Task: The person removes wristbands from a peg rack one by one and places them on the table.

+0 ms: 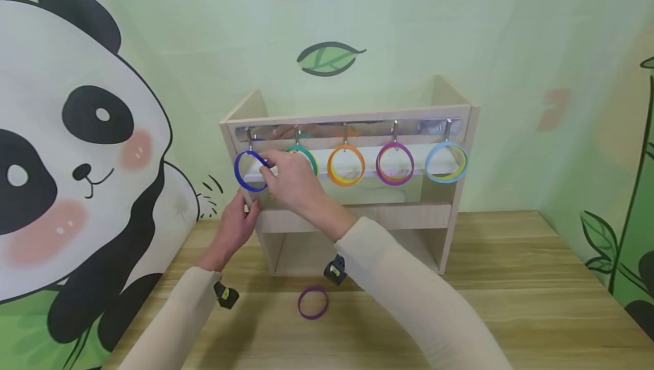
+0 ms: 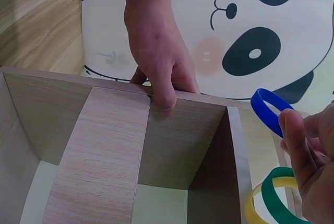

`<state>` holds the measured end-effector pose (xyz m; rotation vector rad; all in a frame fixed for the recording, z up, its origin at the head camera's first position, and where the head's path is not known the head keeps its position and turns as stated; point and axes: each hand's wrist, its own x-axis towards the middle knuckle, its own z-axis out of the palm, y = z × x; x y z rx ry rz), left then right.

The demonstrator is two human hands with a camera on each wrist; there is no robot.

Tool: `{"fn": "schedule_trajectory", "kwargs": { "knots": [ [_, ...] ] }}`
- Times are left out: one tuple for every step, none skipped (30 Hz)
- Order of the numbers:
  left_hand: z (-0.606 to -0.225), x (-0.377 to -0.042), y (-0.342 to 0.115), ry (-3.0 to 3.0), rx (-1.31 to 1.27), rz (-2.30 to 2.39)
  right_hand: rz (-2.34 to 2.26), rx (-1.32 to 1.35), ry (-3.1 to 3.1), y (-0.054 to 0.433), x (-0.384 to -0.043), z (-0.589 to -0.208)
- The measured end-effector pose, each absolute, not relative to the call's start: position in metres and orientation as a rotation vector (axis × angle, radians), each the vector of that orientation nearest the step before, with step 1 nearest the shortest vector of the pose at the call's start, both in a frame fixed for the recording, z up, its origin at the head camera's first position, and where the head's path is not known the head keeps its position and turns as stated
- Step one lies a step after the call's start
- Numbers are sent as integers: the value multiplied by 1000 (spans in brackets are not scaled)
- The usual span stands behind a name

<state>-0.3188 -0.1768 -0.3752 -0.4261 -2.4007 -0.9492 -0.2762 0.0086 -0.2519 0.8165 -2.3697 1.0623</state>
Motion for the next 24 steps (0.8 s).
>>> {"fn": "schedule_trajectory", "kwargs": {
  "knots": [
    [-375, -319, -177, -2404, -423, -948, 1075, 815, -2367, 9, -276, -252],
    [-375, -319, -177, -2408, -420, -948, 1087, 813, -2365, 9, -276, -252],
    [-375, -319, -177, -2413, -416, -949, 1102, 810, -2362, 9, -275, -252],
    [-375, -319, -177, -2415, -414, -948, 1116, 809, -2359, 9, -275, -252],
    [-374, -319, -176, -2414, -413, -948, 1128, 808, -2355, 10, -275, -252],
    [-374, -318, -176, -2415, -415, -951, 1136, 806, -2351, 10, -275, -252],
    [-374, -318, -176, -2414, -416, -951, 1144, 805, -2348, 10, -275, -252],
    [-374, -318, -176, -2413, -417, -953, 1149, 803, -2345, 11, -275, -252],
    [-374, -318, -175, -2410, -419, -952, 1159, 802, -2342, 11, -275, -252],
    [-374, -318, -175, -2406, -422, -952, 1168, 801, -2340, 11, -275, -251],
    [-374, -318, -175, -2405, -422, -952, 1180, 799, -2338, 12, -275, -251],
    [-373, -319, -175, -2404, -422, -950, 1194, 797, -2337, 12, -274, -250],
    [-373, -319, -175, -2402, -420, -948, 1208, 798, -2337, 13, -274, -250],
    [-373, -319, -175, -2402, -417, -951, 1214, 799, -2336, 13, -274, -249],
    [-374, -319, -175, -2402, -414, -951, 1223, 800, -2334, 14, -274, -249],
    [-374, -319, -176, -2403, -412, -952, 1225, 803, -2333, 14, -273, -248],
    [-374, -318, -176, -2404, -410, -956, 1230, 806, -2330, 14, -273, -248],
    [-374, -318, -176, -2403, -412, -959, 1228, 810, -2327, 15, -272, -247],
    [-374, -318, -176, -2403, -411, -962, 1228, 815, -2323, 15, -272, -246],
    [-374, -318, -176, -2404, -413, -964, 1228, 817, -2319, 15, -271, -246],
    [-375, -318, -176, -2400, -416, -964, 1242, 821, -2313, 15, -271, -245],
    [-375, -318, -176, -2397, -418, -965, 1253, 825, -2308, 15, -271, -245],
    [-375, -318, -176, -2394, -420, -966, 1267, 827, -2302, 15, -270, -244],
    [-376, -318, -176, -2388, -421, -963, 1272, 829, -2299, 15, -270, -244]
  ]
}}
